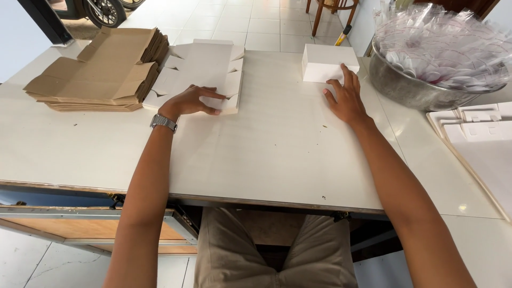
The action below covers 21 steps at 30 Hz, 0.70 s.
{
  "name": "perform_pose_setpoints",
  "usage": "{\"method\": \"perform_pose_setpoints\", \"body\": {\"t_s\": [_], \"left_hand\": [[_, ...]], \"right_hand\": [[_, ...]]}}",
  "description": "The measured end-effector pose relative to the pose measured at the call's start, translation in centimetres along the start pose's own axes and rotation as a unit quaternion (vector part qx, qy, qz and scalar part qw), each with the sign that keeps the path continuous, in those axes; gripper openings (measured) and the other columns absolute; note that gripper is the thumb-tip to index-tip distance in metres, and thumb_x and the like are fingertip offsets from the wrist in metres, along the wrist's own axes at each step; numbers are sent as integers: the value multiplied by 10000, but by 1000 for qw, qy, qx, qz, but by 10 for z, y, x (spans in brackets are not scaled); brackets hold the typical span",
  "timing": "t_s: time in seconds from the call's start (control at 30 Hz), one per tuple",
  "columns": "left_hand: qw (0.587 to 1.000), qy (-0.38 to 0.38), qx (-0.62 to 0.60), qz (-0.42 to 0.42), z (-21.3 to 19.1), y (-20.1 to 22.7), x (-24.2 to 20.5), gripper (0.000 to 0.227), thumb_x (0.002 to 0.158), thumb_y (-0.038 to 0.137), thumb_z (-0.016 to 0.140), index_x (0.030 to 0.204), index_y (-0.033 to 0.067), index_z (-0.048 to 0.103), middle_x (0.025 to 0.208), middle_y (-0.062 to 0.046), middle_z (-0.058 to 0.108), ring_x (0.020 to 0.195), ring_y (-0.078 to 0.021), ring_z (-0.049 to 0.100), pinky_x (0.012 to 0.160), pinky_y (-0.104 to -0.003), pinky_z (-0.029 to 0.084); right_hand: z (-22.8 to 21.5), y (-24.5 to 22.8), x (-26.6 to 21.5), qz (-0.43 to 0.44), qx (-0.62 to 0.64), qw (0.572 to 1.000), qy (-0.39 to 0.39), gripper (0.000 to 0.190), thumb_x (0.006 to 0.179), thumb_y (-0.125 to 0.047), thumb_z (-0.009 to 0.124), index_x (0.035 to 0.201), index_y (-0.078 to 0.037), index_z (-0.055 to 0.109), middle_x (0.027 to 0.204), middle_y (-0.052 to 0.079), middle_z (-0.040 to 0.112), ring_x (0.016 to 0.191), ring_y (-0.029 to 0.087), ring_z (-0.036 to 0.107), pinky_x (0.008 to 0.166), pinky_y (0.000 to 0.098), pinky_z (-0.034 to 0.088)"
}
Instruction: The person assembles a white cardboard box by folding its sides and securing the tabs. They then place the finished box on the table and begin folding another flat cardboard sheet.
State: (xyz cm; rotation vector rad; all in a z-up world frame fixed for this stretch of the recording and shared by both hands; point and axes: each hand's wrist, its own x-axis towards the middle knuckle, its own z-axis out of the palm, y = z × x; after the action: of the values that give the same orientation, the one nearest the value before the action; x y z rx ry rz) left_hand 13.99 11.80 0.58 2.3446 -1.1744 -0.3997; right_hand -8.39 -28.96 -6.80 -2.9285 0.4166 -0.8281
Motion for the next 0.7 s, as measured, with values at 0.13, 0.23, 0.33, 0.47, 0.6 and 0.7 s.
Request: {"method": "perform_pose_setpoints", "body": {"t_s": [0.13, 0.23, 0.33, 0.47, 0.6, 0.7], "left_hand": [[1000, -6, -1, 7, -2, 3, 2, 556, 748, 496, 791, 1274, 344, 692, 1531, -90, 512, 1451, -472, 347, 1229, -584, 218], [998, -15, -55, -3, 3, 10, 4, 424, 868, 423, 690, 1279, 320, 686, 1456, -87, 583, 1402, -458, 426, 1223, -567, 269], [994, 71, -66, 51, 16, 2, 22, 299, 1014, 249, 562, 1268, 304, 711, 1237, -73, 713, 1213, -403, 607, 1113, -564, 384], [939, 243, 209, 124, 35, -14, 46, 182, 1082, 291, 533, 1152, 278, 701, 902, 7, 754, 774, -277, 739, 772, -422, 594], [955, 224, 131, 145, 27, 22, 20, 105, 956, 159, 704, 1042, 144, 763, 958, -55, 780, 931, -333, 737, 854, -500, 583], [973, 192, 40, 120, 24, 17, 18, 128, 966, 116, 690, 1056, 131, 780, 977, -93, 776, 965, -357, 726, 918, -497, 561]], "right_hand": [[0, -1, -1, 11, 9, 1000, 5, 329, 1130, -328, 500, 1305, -77, 622, 1635, 193, 208, 1496, 388, 225, 1238, 564, 172], [-1, -2, -2, -1, 10, 1000, 6, 325, 1131, -323, 496, 1291, -73, 625, 1628, 201, 216, 1489, 406, 234, 1232, 579, 183], [-3, -4, -1, -7, 8, 1000, 5, 331, 1132, -324, 493, 1286, -64, 628, 1631, 200, 212, 1486, 408, 238, 1229, 586, 196], [-1, -1, 0, -6, 11, 1000, 6, 327, 1126, -329, 495, 1267, -71, 640, 1626, 196, 233, 1482, 403, 258, 1222, 591, 214], [2, 3, 1, -13, 3, 1000, 3, 326, 1122, -330, 498, 1263, -76, 645, 1622, 192, 234, 1480, 404, 266, 1221, 586, 222], [4, 5, 1, -17, 2, 1000, 7, 327, 1122, -330, 502, 1257, -72, 650, 1622, 195, 234, 1478, 410, 270, 1218, 588, 227]]}}
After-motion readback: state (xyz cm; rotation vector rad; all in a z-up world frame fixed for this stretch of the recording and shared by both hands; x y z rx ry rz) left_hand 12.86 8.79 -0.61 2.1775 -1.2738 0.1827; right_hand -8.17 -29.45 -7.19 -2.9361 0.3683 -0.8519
